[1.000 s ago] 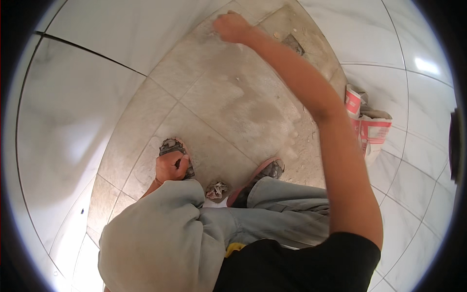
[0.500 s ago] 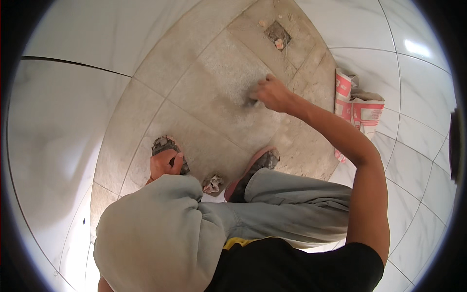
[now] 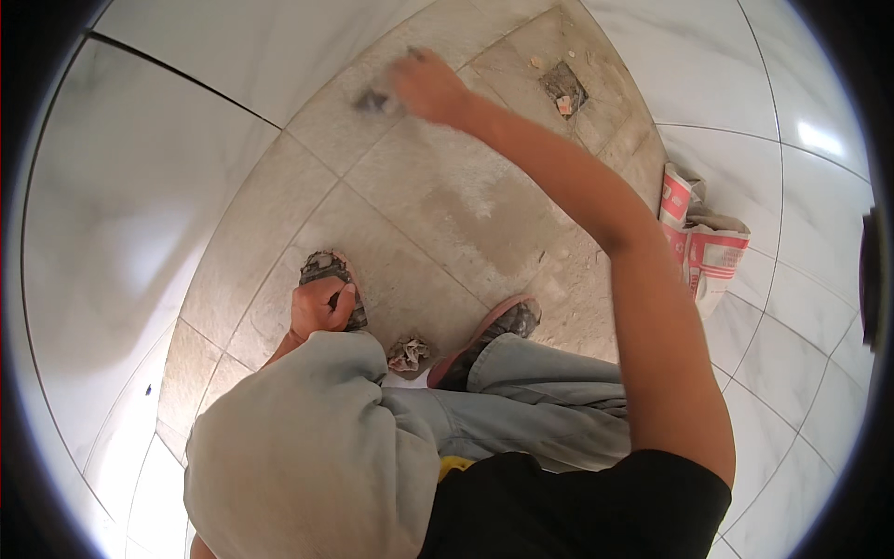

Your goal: Applying grout or sealant to tiled floor gaps using a trowel.

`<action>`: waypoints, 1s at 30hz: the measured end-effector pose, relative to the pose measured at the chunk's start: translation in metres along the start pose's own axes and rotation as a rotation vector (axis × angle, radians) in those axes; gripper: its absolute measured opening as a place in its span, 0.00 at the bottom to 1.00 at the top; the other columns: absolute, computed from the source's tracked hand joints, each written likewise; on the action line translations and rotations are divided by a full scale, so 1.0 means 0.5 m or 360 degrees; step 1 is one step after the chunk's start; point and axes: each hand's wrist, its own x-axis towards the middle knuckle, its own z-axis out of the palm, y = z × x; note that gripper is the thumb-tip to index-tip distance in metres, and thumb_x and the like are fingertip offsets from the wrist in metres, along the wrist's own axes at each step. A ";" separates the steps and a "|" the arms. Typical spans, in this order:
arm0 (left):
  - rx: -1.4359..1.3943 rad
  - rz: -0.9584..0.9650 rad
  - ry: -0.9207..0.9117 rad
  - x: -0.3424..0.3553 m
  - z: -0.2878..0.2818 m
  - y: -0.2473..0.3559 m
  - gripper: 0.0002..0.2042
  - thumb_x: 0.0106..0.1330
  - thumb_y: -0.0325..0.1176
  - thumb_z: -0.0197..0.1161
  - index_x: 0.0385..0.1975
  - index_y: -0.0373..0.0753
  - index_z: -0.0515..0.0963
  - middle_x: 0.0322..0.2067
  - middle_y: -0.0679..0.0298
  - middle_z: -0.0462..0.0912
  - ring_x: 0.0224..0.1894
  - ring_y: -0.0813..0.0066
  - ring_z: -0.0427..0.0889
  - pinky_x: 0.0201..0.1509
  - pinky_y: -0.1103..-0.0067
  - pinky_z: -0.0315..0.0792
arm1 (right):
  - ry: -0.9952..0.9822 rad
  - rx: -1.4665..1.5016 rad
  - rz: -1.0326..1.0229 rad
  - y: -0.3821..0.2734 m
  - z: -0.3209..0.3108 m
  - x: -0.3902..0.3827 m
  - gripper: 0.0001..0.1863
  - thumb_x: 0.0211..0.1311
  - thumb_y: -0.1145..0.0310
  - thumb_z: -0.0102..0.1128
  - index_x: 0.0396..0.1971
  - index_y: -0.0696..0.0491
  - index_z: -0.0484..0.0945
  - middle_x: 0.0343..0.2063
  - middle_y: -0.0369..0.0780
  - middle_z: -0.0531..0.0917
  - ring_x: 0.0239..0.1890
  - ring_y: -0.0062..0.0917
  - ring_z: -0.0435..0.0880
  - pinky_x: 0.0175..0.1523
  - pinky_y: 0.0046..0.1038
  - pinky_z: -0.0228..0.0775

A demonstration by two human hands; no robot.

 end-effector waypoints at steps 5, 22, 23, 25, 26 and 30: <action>0.0000 -0.0026 -0.0086 -0.011 -0.023 0.007 0.11 0.58 0.30 0.62 0.16 0.34 0.72 0.13 0.53 0.68 0.14 0.60 0.66 0.19 0.70 0.60 | -0.0498 0.0266 -0.0087 -0.170 -0.180 -0.273 0.16 0.55 0.69 0.51 0.45 0.49 0.77 0.44 0.36 0.80 0.47 0.29 0.75 0.54 0.37 0.62; 0.0117 0.0127 -0.0067 0.010 0.009 0.013 0.11 0.55 0.32 0.63 0.14 0.38 0.72 0.14 0.57 0.71 0.15 0.56 0.70 0.19 0.68 0.64 | 0.1375 0.1394 0.2924 -0.088 0.062 0.168 0.16 0.49 0.66 0.62 0.18 0.67 0.76 0.18 0.52 0.80 0.24 0.38 0.84 0.31 0.38 0.73; 0.0099 0.0256 -0.0012 0.013 0.012 0.011 0.10 0.54 0.31 0.64 0.14 0.38 0.72 0.15 0.58 0.71 0.15 0.55 0.71 0.19 0.68 0.66 | 0.1354 0.1395 0.2864 -0.089 0.064 0.157 0.15 0.49 0.67 0.61 0.19 0.68 0.77 0.20 0.55 0.81 0.25 0.42 0.84 0.33 0.38 0.74; 0.0225 0.0267 -0.0071 -0.002 -0.031 0.010 0.10 0.52 0.31 0.64 0.14 0.39 0.73 0.15 0.59 0.72 0.16 0.56 0.72 0.19 0.68 0.67 | 0.1150 0.1572 0.2856 -0.173 0.032 0.158 0.16 0.49 0.67 0.62 0.19 0.68 0.77 0.21 0.56 0.81 0.25 0.44 0.84 0.33 0.38 0.74; 0.0304 0.0346 -0.0135 0.009 -0.045 0.014 0.09 0.51 0.31 0.65 0.14 0.39 0.73 0.16 0.60 0.72 0.17 0.56 0.73 0.20 0.67 0.68 | 0.0998 0.1663 0.2821 -0.180 0.010 0.159 0.16 0.49 0.66 0.62 0.19 0.68 0.77 0.21 0.56 0.82 0.25 0.45 0.84 0.33 0.39 0.74; 0.0271 0.0205 -0.0251 0.045 -0.009 0.024 0.08 0.50 0.32 0.65 0.15 0.40 0.73 0.17 0.61 0.73 0.19 0.57 0.75 0.21 0.67 0.69 | 0.1047 0.1374 0.2685 -0.128 0.037 0.113 0.16 0.49 0.66 0.64 0.16 0.66 0.77 0.19 0.53 0.82 0.23 0.42 0.84 0.31 0.39 0.73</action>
